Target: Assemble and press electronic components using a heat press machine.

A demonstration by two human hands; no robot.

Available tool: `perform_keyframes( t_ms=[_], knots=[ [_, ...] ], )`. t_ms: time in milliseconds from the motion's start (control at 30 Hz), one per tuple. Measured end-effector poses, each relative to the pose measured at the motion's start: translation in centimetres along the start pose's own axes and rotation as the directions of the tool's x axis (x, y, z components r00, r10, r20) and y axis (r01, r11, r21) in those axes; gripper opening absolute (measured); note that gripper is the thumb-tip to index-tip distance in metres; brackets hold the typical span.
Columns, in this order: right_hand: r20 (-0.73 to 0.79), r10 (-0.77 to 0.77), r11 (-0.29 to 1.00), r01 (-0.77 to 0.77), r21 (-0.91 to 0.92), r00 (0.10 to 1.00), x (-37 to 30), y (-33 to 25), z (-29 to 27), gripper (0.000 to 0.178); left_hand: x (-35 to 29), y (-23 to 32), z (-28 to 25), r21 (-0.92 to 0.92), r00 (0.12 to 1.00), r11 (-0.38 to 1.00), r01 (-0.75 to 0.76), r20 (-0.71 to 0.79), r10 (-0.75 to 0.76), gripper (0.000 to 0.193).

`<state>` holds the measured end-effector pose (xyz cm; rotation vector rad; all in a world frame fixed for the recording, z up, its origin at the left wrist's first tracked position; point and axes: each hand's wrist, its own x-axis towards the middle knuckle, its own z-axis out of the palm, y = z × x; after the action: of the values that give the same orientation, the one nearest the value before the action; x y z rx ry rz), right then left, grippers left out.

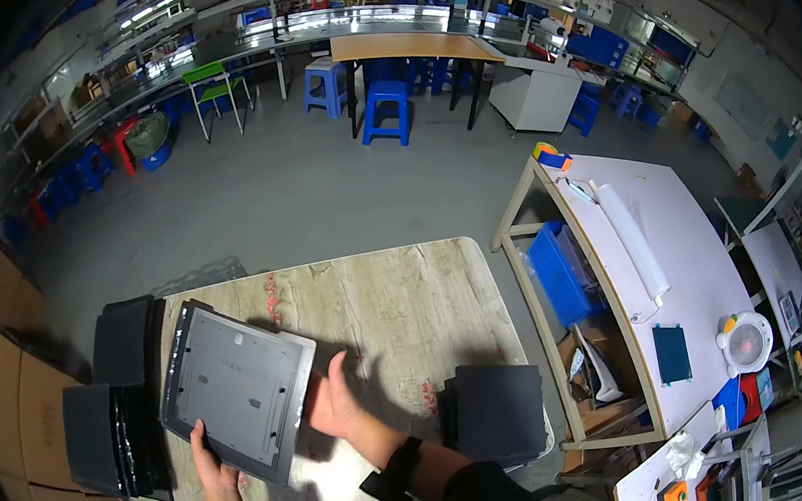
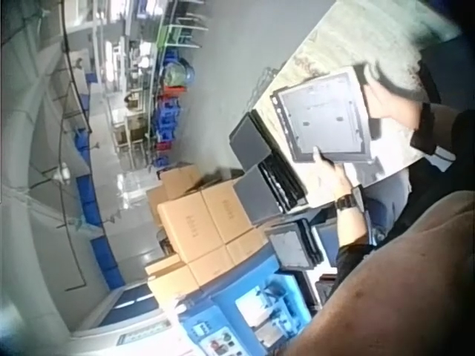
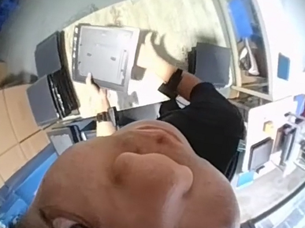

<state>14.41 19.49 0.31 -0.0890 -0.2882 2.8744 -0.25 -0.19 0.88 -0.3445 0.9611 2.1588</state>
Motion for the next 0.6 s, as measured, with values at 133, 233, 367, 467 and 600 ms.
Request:
perform_keyframes(
  t_ms=[133, 233, 367, 467, 600],
  knots=[
    [-0.049, -0.038, 0.993, 0.033, -0.110, 0.998, 1.0, 2.1, 1.3, 0.086, 0.2, -0.3, 0.9, -0.055, 1.000, 0.998, -0.008, 0.001, 0.008, 0.045],
    [-0.289, -0.120, 0.964, 0.041, -0.263, 0.950, 1.2, 3.2, 2.2, 0.048, 0.3, -0.3, 1.1, 0.008, 0.996, 0.997, -0.079, 0.037, 0.078, 0.046],
    [-0.295, -0.097, 0.985, 0.049, -0.166, 0.950, 0.8, 3.9, 2.6, 0.046, 0.7, -0.3, 1.4, 0.059, 0.991, 0.989, -0.133, 0.008, 0.133, 0.048],
    [-0.280, -0.115, 0.963, 0.038, -0.268, 0.953, 1.1, 4.3, 3.2, 0.044, 1.2, -0.4, 0.4, 0.011, 0.996, 0.996, -0.089, 0.011, 0.088, 0.049],
    [-0.298, -0.161, 0.961, 0.081, -0.263, 0.941, 1.6, 3.3, 2.8, 0.044, 1.6, -1.3, 0.6, 0.016, 0.998, 0.998, -0.054, 0.043, 0.053, 0.051]
  ],
)
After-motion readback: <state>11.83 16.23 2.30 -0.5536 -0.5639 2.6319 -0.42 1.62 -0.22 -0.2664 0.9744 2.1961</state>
